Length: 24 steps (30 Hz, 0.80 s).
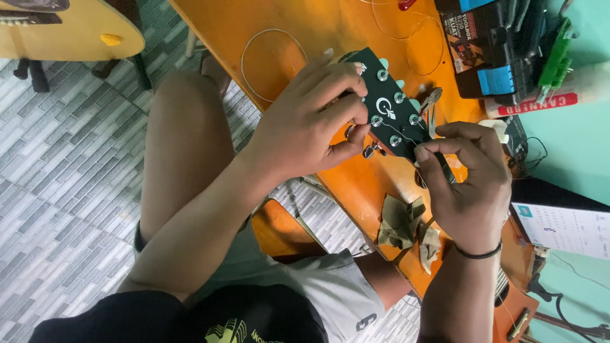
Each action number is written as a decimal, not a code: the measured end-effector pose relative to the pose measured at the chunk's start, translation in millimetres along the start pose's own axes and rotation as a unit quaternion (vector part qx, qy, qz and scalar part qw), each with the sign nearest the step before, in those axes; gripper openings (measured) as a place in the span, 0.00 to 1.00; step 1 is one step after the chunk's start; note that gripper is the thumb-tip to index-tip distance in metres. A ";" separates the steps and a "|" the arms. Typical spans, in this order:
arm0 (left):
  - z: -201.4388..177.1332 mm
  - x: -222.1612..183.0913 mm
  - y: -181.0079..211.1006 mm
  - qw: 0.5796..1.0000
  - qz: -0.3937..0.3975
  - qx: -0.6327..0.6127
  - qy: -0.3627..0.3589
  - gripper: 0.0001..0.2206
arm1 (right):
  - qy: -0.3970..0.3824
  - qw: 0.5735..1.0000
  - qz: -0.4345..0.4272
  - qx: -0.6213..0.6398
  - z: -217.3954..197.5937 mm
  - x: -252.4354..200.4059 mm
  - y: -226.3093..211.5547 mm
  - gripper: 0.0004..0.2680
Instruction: Restringing an acoustic guitar, including cleaning the fretboard, inserting strings into the bridge, and winding them at the headstock.
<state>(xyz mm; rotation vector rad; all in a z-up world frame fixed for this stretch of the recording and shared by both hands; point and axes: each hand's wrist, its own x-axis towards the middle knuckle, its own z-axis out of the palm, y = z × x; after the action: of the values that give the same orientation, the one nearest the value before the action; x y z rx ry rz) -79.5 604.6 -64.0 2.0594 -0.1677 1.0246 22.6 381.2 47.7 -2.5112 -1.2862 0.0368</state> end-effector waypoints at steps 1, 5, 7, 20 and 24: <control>1.2 -0.6 0.1 1.000 -0.005 -0.011 -0.001 0.10 | 0.003 1.000 0.002 -0.002 1.4 0.3 0.0 0.02; 0.7 2.2 1.0 1.000 -0.001 -0.026 0.005 0.12 | -0.002 1.000 0.016 0.020 2.5 4.9 -9.1 0.03; 1.9 1.7 2.9 1.000 -0.003 -0.020 0.001 0.12 | -0.004 1.000 0.015 0.023 2.4 7.8 -13.7 0.02; 3.8 7.9 14.5 0.997 0.000 0.076 0.029 0.13 | -0.006 1.000 -0.007 -0.020 4.0 10.5 -25.0 0.03; 5.7 8.0 16.7 0.997 -0.022 0.069 0.022 0.13 | 0.015 0.998 -0.031 -0.052 8.4 8.7 -26.0 0.01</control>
<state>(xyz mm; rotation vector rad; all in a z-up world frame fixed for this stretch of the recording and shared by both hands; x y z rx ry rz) -78.0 591.3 -50.1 2.1523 -0.0298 1.0784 5.9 404.5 48.4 -2.5454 -1.3864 -0.0819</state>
